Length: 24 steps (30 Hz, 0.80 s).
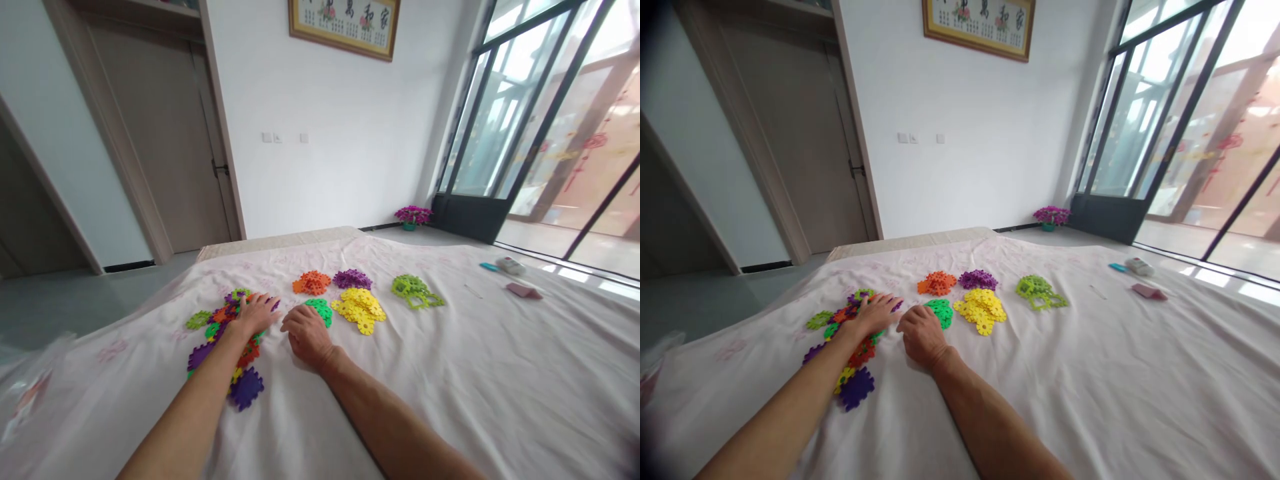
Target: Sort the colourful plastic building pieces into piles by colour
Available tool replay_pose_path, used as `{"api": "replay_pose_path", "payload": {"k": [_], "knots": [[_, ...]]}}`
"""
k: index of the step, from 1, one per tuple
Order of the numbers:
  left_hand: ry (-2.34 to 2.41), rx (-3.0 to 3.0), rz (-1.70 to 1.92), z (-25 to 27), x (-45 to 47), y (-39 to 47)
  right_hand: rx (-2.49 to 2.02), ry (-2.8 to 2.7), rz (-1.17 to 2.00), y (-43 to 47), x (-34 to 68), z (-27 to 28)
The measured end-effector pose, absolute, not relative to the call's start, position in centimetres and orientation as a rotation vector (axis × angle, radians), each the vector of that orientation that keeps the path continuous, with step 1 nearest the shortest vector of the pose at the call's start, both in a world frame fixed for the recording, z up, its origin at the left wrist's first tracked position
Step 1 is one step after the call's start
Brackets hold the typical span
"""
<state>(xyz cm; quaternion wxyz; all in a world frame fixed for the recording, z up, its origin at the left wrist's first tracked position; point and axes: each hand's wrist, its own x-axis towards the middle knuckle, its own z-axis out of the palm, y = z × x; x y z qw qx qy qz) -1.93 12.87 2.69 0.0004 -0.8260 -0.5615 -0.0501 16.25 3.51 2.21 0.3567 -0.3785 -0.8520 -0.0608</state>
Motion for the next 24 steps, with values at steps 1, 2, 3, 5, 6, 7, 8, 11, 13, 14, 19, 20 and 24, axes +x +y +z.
{"api": "replay_pose_path", "payload": {"k": [1,2,3,5,6,7,8,11,13,14,19,20,24], "knots": [[-1.769,-2.582,-0.172,2.6,-2.2,12.5,-0.988,-2.205,-0.156,3.6,16.3,2.1],[-1.771,-2.577,-0.179,2.5,-2.5,12.0,-0.996,-2.216,-0.158,3.6,16.4,2.0],[-1.768,-2.580,-0.185,2.6,-2.8,11.4,-1.001,-2.230,-0.162,3.7,16.4,1.8],[-1.769,-2.607,-0.168,2.8,-3.4,10.0,-1.007,-2.263,-0.174,3.8,16.3,1.7],[-1.772,-2.621,-0.157,3.0,-3.7,9.2,-1.010,-2.274,-0.180,3.8,16.2,1.6],[-1.764,-2.643,-0.145,3.2,-4.1,8.5,-1.014,-2.282,-0.186,3.8,16.1,1.6],[-1.756,-2.664,-0.134,3.5,-4.4,7.7,-1.023,-2.285,-0.188,3.8,16.0,1.7],[-1.730,-2.711,-0.133,4.2,-5.6,5.4,-1.065,-2.277,-0.184,3.6,16.0,1.9],[-1.704,-2.709,-0.201,4.3,-6.7,3.7,-1.090,-2.277,-0.176,3.5,16.1,2.0],[-1.691,-2.703,-0.231,4.1,-7.3,2.8,-1.097,-2.281,-0.174,3.5,16.1,2.0],[-1.694,-2.668,-0.159,1.0,-10.6,-2.0,-1.092,-2.322,-0.176,3.6,16.0,1.7],[-1.670,-2.658,-0.178,0.3,-11.0,-2.8,-1.092,-2.331,-0.174,3.7,15.9,1.7],[-1.657,-2.541,-0.273,-1.1,-10.7,-4.2,-1.108,-2.361,-0.153,3.7,15.6,2.0]]}}
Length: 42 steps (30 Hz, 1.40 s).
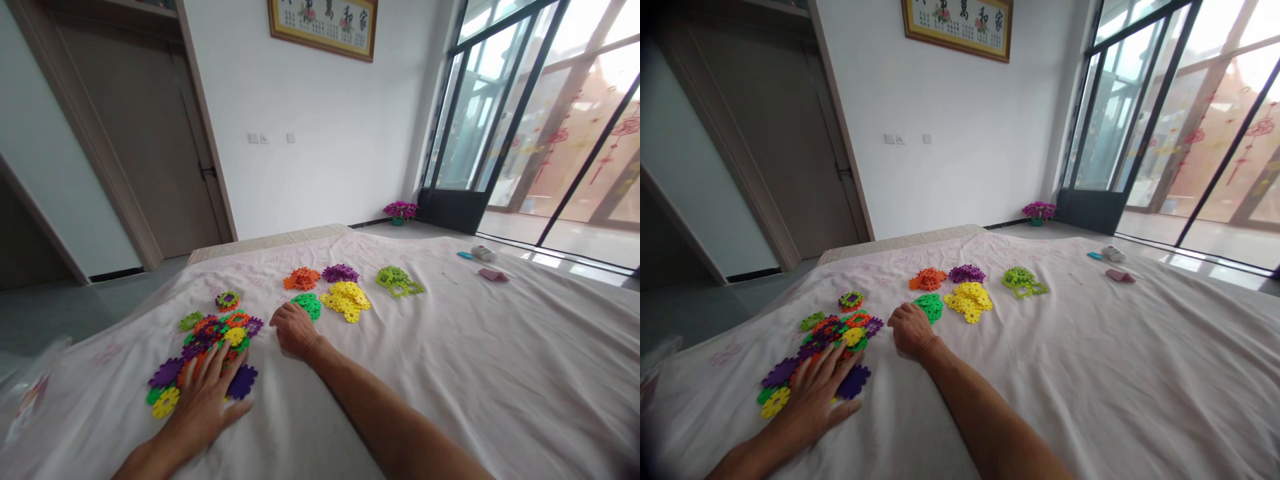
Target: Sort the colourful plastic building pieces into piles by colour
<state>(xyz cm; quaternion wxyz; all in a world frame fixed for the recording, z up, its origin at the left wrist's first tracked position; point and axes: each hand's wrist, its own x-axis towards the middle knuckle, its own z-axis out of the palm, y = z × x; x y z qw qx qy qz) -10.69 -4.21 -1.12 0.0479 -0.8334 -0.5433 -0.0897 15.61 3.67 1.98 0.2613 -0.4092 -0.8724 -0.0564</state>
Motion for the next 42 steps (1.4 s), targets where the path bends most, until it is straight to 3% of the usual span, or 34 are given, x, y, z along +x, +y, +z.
{"api": "replay_pose_path", "payload": {"k": [14,20,24,29,35,37,42], "knots": [[-1.913,-2.163,-0.561,3.8,-8.1,0.8,-1.089,-2.442,-0.031,3.2,15.2,2.2],[-2.575,-1.682,-0.611,2.0,-14.6,2.1,-0.991,-2.556,0.025,3.8,14.8,2.0],[-2.556,-1.849,-0.607,0.6,-15.6,2.2,-0.914,-2.542,0.038,3.8,14.7,2.2],[-2.296,-2.161,-0.970,0.8,-12.9,3.0,-0.957,-2.457,-0.047,3.2,14.9,2.7],[-2.297,-2.030,-1.547,0.7,-12.7,2.8,-0.844,-2.519,-0.002,2.4,14.7,3.2],[-2.304,-1.951,-1.543,0.6,-13.4,2.6,-0.836,-2.558,0.017,2.0,14.3,3.3],[-2.334,-1.917,-1.132,0.4,-14.6,2.5,-0.866,-2.587,-0.048,1.3,13.3,3.2]]}}
